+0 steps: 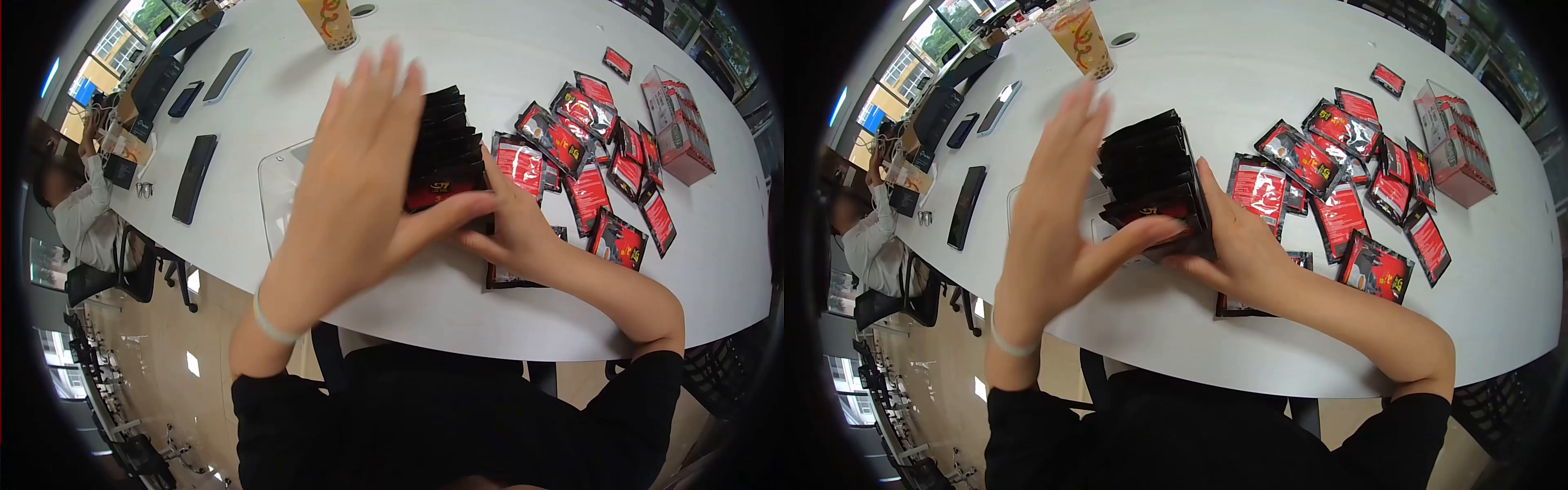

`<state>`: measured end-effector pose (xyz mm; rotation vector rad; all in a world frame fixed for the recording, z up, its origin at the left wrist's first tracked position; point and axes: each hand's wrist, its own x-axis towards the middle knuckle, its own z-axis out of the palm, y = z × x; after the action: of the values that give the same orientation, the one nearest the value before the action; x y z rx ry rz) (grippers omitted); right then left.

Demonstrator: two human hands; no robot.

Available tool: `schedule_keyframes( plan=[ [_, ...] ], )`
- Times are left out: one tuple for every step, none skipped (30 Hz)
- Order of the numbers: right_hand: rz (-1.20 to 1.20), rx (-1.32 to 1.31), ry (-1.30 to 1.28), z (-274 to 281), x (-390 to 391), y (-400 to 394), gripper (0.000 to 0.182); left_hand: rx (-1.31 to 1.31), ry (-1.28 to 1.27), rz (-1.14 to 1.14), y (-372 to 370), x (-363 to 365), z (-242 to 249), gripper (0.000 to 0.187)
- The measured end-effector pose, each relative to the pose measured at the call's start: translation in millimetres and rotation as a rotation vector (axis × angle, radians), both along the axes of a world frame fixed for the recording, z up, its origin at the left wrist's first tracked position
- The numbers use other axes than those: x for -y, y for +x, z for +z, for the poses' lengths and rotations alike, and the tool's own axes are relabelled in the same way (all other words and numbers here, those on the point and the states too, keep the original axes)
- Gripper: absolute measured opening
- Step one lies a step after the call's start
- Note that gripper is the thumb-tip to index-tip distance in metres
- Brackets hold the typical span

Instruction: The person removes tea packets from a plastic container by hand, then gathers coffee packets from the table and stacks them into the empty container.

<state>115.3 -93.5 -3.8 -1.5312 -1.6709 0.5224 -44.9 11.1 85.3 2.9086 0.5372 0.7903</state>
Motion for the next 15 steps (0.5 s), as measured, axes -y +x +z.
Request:
schedule_keyframes(
  plan=[
    [0.003, 0.004, 0.004, 0, 0, 0, 0.098, -0.04, 0.197, -0.02, 12, -7, 2, 0.092],
    [0.005, 0.05, 0.065, -3, -1, 0, 0.098, -0.087, 0.175, -0.017, 19, -10, -4, 0.097],
    [0.003, 0.095, 0.128, -4, -2, 1, 0.097, -0.084, 0.183, -0.017, 19, -7, -4, 0.097],
    [0.019, 0.138, 0.16, -6, -1, 4, 0.096, -0.157, 0.097, -0.081, 16, 0, -4, 0.099],
    [0.013, 0.135, 0.161, -6, 0, 3, 0.096, -0.232, 0.01, -0.146, 13, 8, -6, 0.101],
    [0.005, 0.079, 0.12, -4, -1, 0, 0.096, -0.296, -0.023, -0.175, 7, 17, 1, 0.104],
    [-0.004, 0.019, 0.077, -3, -1, -2, 0.095, -0.302, -0.022, -0.18, 5, 20, 2, 0.104],
    [0.003, 0.01, 0.069, -2, -2, -1, 0.096, -0.305, 0.031, -0.133, 4, 22, 2, 0.104],
    [-0.003, 0.001, 0.067, -3, -3, -1, 0.096, -0.309, 0.083, -0.086, 4, 23, 2, 0.104],
    [-0.002, 0.02, 0.067, -5, -4, 0, 0.096, -0.318, 0.078, -0.094, 9, 19, 1, 0.104],
    [-0.001, 0.041, 0.067, -6, -3, 0, 0.096, -0.306, 0.116, -0.071, 16, 12, -1, 0.105],
    [0.026, 0.045, 0.085, -7, -3, 1, 0.095, -0.286, 0.159, -0.047, 22, 8, -3, 0.106],
    [0.019, 0.047, 0.086, -8, -3, 1, 0.095, -0.285, 0.161, -0.053, 24, 9, -7, 0.106],
    [0.015, 0.073, 0.123, -7, -3, 0, 0.094, -0.253, 0.15, -0.072, 26, 10, -11, 0.106],
    [0.011, 0.097, 0.16, -6, -4, 0, 0.093, -0.223, 0.14, -0.092, 28, 10, -13, 0.106]
  ],
)
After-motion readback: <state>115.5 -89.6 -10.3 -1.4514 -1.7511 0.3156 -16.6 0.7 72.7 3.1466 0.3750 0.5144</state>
